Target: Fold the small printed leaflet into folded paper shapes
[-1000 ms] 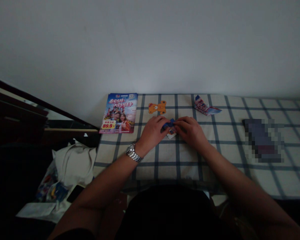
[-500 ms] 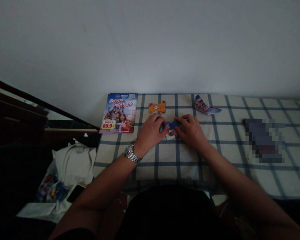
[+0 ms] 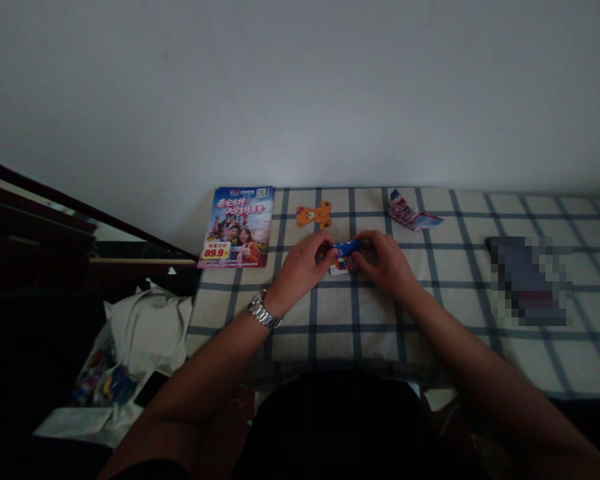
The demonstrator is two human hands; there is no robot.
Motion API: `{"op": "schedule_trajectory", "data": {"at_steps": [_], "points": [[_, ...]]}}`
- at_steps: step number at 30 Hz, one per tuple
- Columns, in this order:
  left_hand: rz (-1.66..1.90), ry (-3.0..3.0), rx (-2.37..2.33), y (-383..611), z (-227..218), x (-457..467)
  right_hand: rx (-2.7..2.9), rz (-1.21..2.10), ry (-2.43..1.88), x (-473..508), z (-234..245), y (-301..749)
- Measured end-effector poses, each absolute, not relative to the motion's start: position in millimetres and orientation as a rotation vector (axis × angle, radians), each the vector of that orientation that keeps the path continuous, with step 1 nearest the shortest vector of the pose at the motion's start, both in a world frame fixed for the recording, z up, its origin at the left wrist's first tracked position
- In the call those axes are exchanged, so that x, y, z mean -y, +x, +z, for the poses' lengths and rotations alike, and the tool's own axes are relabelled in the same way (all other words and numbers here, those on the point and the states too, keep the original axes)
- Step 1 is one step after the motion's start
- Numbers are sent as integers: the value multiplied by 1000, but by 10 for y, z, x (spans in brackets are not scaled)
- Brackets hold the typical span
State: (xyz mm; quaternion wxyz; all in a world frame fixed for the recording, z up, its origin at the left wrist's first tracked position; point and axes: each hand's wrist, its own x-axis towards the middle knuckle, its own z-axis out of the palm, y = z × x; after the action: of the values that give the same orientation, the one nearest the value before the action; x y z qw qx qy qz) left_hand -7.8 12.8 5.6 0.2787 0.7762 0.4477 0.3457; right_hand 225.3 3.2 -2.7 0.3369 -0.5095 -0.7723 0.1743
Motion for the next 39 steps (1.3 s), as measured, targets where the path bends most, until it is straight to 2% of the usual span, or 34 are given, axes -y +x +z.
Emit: {"op": "schedule_trajectory", "data": {"at_steps": [10, 14, 39], "points": [[1088, 1862, -1068, -53, 53, -134, 1533, 1006, -1174, -32, -37, 2249], [1130, 1855, -1026, -45, 62, -114, 1433, 1130, -1199, -47, -19, 2259], [1033, 1797, -989, 28, 76, -42, 1453, 1222, -1160, 23, 94, 2188]]}}
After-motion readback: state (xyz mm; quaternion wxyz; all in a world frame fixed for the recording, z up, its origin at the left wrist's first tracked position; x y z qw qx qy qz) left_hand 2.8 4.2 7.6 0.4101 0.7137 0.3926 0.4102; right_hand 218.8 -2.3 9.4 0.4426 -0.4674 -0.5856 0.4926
